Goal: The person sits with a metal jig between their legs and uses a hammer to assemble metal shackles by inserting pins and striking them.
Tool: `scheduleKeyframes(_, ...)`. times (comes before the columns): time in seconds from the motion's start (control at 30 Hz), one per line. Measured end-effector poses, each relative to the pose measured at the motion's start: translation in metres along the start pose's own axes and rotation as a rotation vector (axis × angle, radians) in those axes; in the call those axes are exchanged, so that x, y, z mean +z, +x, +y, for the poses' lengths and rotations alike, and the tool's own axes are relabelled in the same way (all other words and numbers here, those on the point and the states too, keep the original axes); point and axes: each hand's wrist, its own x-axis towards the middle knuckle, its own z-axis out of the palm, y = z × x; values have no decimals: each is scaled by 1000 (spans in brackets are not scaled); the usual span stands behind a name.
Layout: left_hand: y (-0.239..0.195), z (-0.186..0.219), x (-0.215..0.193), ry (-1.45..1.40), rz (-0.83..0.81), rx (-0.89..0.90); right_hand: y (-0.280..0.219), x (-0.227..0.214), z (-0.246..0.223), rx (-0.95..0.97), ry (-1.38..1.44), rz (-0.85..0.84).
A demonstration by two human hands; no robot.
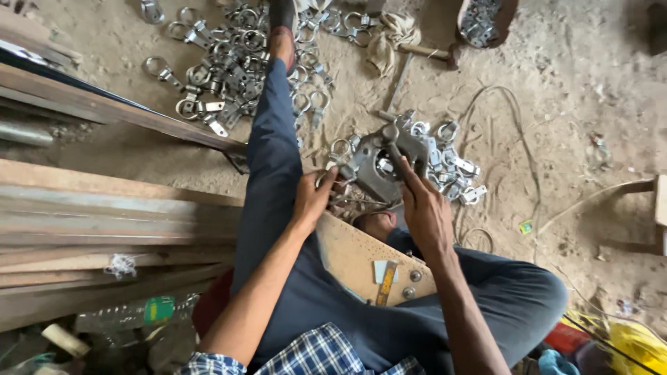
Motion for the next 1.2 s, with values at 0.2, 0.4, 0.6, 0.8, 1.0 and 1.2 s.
scheduleKeyframes(0.2,-5,24,5,-72,-55,-157,9,-20,-3,184,84,-23)
scheduleKeyframes(0.4,-9,36,8,-93,-37,-119,-4,-49,-1,-274,115,481)
scheduleKeyframes(0.6,-6,31,4,12,-39,-18,1,0,-3,27,86,255)
scheduleKeyframes(0.8,4,26,12,67,16,-20,3,-12,-2,11,46,-7)
scheduleKeyframes(1.0,-9,30,6,-51,26,-48,5,-60,-26,-11,84,151)
scheduleKeyframes(1.2,-10,43,6,36,28,-52,4,-54,-20,-216,243,601)
